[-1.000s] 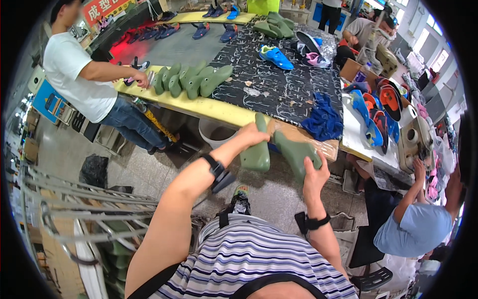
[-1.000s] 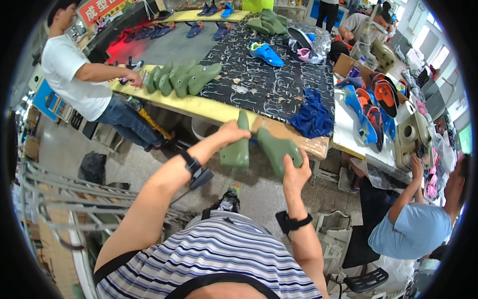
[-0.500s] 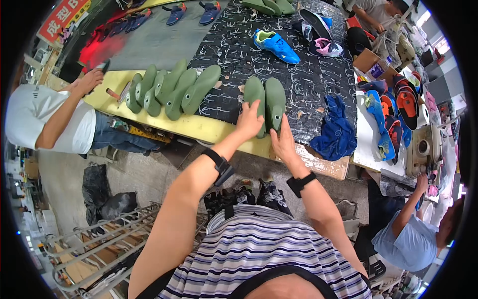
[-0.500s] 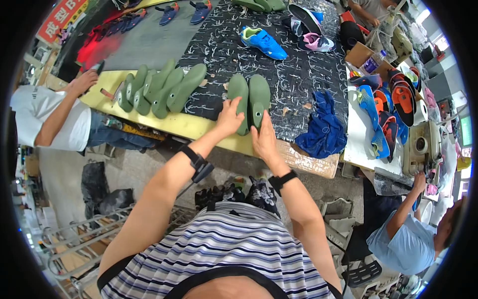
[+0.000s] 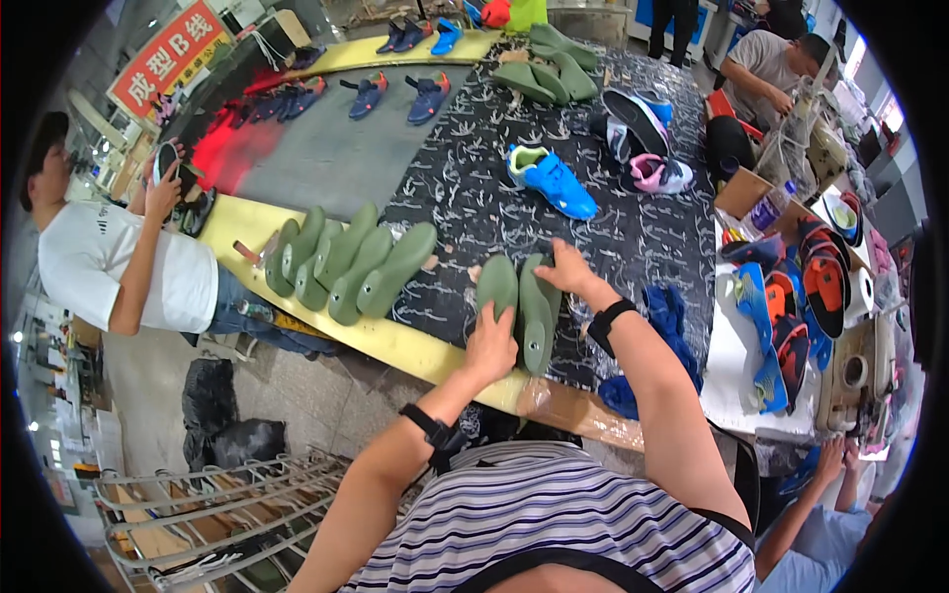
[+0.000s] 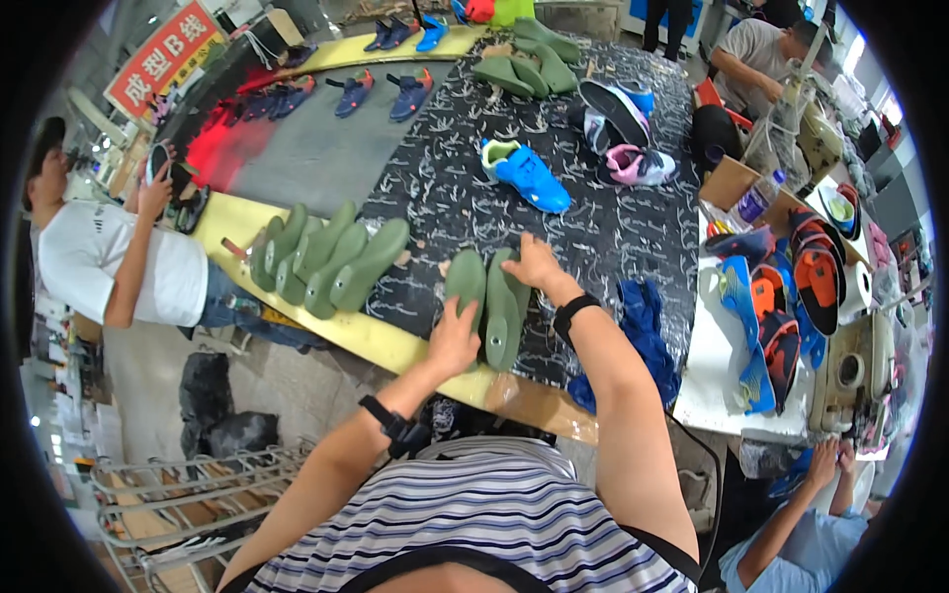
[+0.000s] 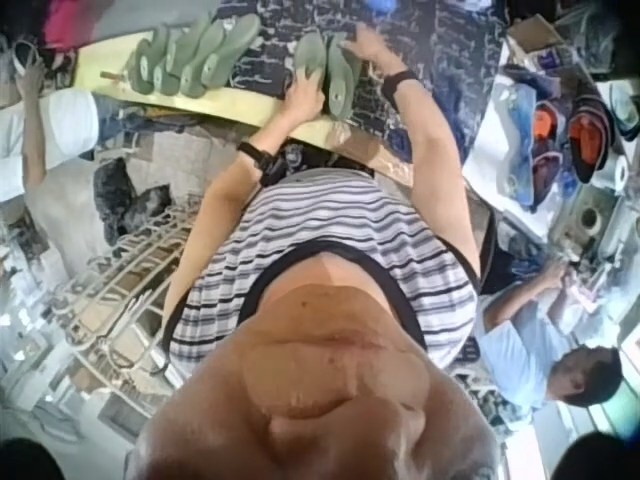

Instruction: Organizing shoe lasts by moving them between a storage rack and an assembly table.

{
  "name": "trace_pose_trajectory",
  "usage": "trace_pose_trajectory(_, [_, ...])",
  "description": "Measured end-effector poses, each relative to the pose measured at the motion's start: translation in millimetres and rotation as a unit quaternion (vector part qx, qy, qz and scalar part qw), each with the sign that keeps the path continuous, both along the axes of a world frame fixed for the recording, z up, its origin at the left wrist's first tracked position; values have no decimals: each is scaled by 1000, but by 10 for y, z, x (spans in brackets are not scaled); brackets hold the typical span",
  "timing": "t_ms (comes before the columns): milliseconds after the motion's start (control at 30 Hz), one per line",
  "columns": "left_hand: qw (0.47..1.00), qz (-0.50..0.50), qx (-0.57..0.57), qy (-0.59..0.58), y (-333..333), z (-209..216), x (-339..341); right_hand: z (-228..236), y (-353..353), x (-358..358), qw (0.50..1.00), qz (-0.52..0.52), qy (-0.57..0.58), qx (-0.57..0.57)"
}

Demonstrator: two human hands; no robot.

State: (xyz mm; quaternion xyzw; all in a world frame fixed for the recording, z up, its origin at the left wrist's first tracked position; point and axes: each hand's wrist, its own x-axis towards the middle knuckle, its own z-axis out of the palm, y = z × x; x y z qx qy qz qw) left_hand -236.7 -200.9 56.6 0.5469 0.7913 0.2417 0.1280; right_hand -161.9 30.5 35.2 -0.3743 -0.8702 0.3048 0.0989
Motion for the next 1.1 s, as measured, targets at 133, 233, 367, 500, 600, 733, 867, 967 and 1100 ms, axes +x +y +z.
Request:
trace_pose_trajectory(133, [1000, 24, -9, -17, -31, -11, -59, 71, 130, -339, 990, 63, -97, -76])
trace_pose_trajectory(233, [999, 5, 13, -50, -22, 90, -228, 146, 331, -427, 972, 141, -137, -125])
trace_pose_trajectory(367, [998, -9, 51, -33, -87, -53, -614, -189, 444, -199, 967, 104, -136, -188])
trace_pose_trajectory(500, [993, 64, 44, -88, -167, 19, -841, 192, 238, 391, 956, 43, -34, -288])
trace_pose_trajectory(600, [997, 46, 56, -41, -236, -59, -1087, 556, 122, 645, 975, -14, 76, -207])
trace_pose_trajectory(733, [993, 45, 78, -73, -164, -40, -1186, 1055, 346, 809, 930, -195, 231, -207])
trace_pose_trajectory(867, [994, 51, 79, -57, -155, 9, -1176, 1074, 815, 472, 784, -337, 425, -303])
trace_pose_trajectory(967, [992, 56, 94, -63, -208, -7, -1157, 834, 1528, -120, 742, -340, 527, -238])
trace_pose_trajectory(1100, [992, 45, 95, -72, -173, 9, -1142, 691, 2754, -739, 736, -242, 597, -209])
